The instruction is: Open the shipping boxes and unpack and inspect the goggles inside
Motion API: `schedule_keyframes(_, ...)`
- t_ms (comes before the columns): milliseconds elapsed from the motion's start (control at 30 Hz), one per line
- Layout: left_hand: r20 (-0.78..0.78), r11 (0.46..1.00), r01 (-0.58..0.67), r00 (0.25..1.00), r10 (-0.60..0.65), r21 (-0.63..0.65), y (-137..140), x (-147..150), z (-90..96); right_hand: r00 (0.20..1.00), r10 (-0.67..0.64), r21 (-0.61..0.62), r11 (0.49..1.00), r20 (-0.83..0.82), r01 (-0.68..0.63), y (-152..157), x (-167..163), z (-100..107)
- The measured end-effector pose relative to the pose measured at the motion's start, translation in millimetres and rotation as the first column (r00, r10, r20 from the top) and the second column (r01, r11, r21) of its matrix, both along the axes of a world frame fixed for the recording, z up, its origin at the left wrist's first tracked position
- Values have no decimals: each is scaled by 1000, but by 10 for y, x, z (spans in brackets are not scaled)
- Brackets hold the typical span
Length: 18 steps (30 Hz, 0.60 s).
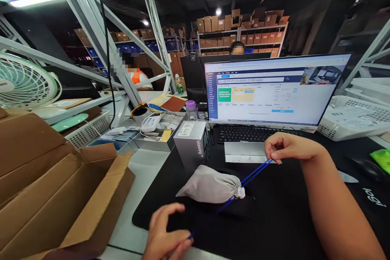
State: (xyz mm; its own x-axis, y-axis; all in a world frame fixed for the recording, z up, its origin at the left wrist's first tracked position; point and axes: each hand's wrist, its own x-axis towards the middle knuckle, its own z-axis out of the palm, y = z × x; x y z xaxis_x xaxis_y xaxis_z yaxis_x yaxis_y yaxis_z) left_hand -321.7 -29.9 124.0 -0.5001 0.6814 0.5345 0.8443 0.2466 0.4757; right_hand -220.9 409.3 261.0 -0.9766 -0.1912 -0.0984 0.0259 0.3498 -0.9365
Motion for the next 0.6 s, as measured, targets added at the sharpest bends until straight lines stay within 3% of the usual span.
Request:
schedule_keyframes(67,45,988,-151,988,149,42,51,-52,45,1000,26,-25,999,3,-26,37,69,23)
schedule_keyframes(200,284,992,-105,955,82,66,287,-221,94,997,71,-83,994,28,-68,59,35,7)
schedule_keyframes(267,330,988,-125,940,89,88,418,-283,130,999,-22,-185,982,32,28,-10,-91,-24)
schedule_keyframes(300,328,987,-126,941,86,101,473,-299,150,991,-136,-265,955,11,134,-75,-175,-45)
schedule_keyframes(367,288,985,-121,954,82,120,550,-303,184,904,-426,-431,823,-41,369,-268,-354,-102)
schedule_keyframes(400,253,985,-116,964,81,128,575,-294,196,845,-532,-485,754,-56,443,-392,-436,-137)
schedule_keyframes(433,212,986,-106,974,76,131,593,-281,204,816,-575,-499,726,-63,473,-531,-502,-178)
schedule_keyframes(467,169,987,-91,983,68,132,608,-268,209,819,-570,-476,740,-69,475,-678,-548,-221)
schedule_keyframes(500,128,988,-76,990,59,131,622,-255,213,843,-530,-419,788,-88,451,-830,-571,-266)
schedule_keyframes(567,53,988,-65,997,58,141,657,-233,229,891,-407,-200,907,-203,370,-1125,-552,-349)
schedule_keyframes(600,21,985,-70,997,68,158,682,-224,246,903,-325,-43,944,-281,327,-1259,-521,-384)
